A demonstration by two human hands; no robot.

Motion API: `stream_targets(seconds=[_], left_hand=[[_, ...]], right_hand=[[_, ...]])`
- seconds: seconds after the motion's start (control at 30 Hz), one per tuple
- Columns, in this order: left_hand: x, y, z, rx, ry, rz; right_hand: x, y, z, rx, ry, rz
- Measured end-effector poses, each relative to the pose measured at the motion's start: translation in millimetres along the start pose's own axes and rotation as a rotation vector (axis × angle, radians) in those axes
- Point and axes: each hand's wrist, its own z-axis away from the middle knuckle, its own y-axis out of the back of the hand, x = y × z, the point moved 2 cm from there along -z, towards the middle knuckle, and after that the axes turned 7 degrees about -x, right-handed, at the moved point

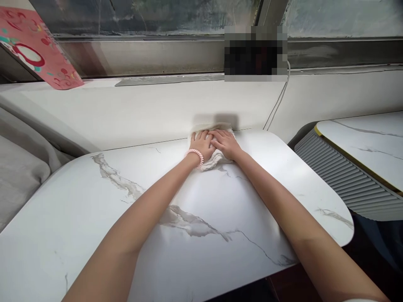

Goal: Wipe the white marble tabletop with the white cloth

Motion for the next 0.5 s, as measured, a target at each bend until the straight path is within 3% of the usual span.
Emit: stream_targets(seconds=[0.17, 0.5], left_hand=[[-13, 1, 2, -0.021, -0.055, -0.035], [-23, 4, 50, -0.008, 0.085, -0.055]], right_hand=[[-13, -5, 0, 0.013, -0.036, 0.023], [-50, -20, 11, -0.007, 0.088, -0.001]])
